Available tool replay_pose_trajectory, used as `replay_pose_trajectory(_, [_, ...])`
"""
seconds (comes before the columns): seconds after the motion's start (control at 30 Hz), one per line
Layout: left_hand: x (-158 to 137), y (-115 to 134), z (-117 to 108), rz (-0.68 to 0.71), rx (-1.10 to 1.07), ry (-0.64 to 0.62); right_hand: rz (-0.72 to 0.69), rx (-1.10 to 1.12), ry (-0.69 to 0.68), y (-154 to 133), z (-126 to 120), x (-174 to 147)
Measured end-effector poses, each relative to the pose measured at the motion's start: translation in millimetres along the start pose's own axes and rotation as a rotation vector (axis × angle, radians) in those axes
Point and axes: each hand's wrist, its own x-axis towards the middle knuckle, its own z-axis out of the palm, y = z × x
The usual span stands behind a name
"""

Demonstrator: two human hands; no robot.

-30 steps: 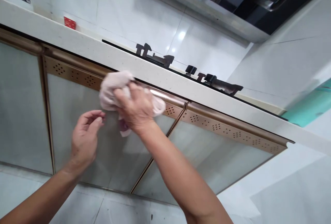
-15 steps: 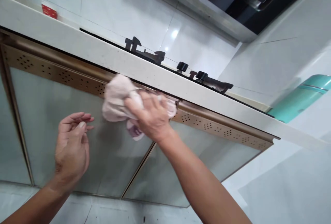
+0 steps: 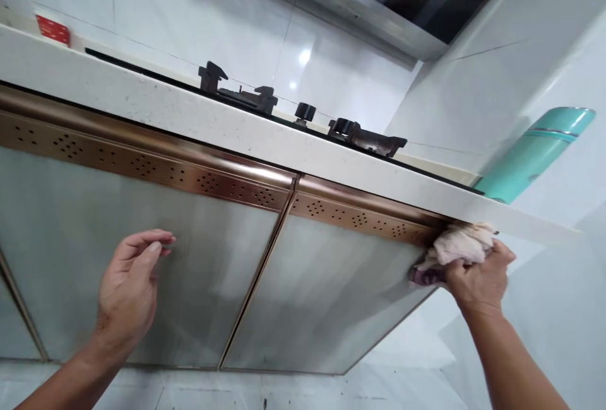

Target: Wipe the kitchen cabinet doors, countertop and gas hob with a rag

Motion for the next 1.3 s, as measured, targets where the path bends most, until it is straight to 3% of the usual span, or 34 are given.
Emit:
replay_pose_trajectory(0.1, [1.3, 3.1, -1.4, 0.027, 0.003, -0.002, 0.197, 0.008, 0.035, -11.2, 1.4, -8.1])
replay_pose_trajectory(0.17, [3.7, 8.2, -3.5, 0.044, -0.013, -0.003, 0.181, 0.027, 0.115, -44.0, 8.8, -17.4])
replay_pose_trajectory(0.33, [10.8, 21.9, -10.1, 0.066, -0.065, 0.033, -0.355, 0.116, 0.311, -185.8, 21.9, -40.4])
replay_pose_trajectory(0.43, [12.7, 30.0, -13.5, 0.087, -0.095, 0.056, -0.516, 0.167, 0.222, -290.3, 16.8, -51.2])
replay_pose_trajectory(0.6, [16.5, 47.2, -21.4, 0.12, -0.162, 0.083, -0.601, 0.325, 0.036, -450.1, 8.7, -70.8])
replay_pose_trajectory(0.73, [25.3, 53.9, -28.7, 0.184, -0.202, 0.109, -0.717, 0.41, -0.038, -549.6, 8.2, -85.0])
replay_pose_trajectory(0.83, [33.7, 49.5, -32.3, 0.242, -0.226, 0.186, -0.942, 0.421, -0.149, -599.8, 3.7, -90.1])
replay_pose_trajectory(0.97, [39.4, 41.8, -34.2, 0.27, -0.223, 0.216, -1.184, 0.493, -0.257, -618.7, -4.5, -85.4])
replay_pose_trajectory(1.13, [34.6, 38.0, -34.8, 0.241, 0.032, 0.072, -1.281, 0.651, -0.301, -580.1, -23.0, -68.9])
replay_pose_trajectory(1.23, [31.0, 31.7, -34.2, 0.255, 0.175, 0.062, -1.221, 0.759, -0.085, -538.5, -42.5, -49.7])
replay_pose_trajectory(1.3, [29.9, 25.9, -32.3, 0.273, 0.249, 0.077, -1.039, 0.787, 0.134, -504.3, -52.3, -27.5])
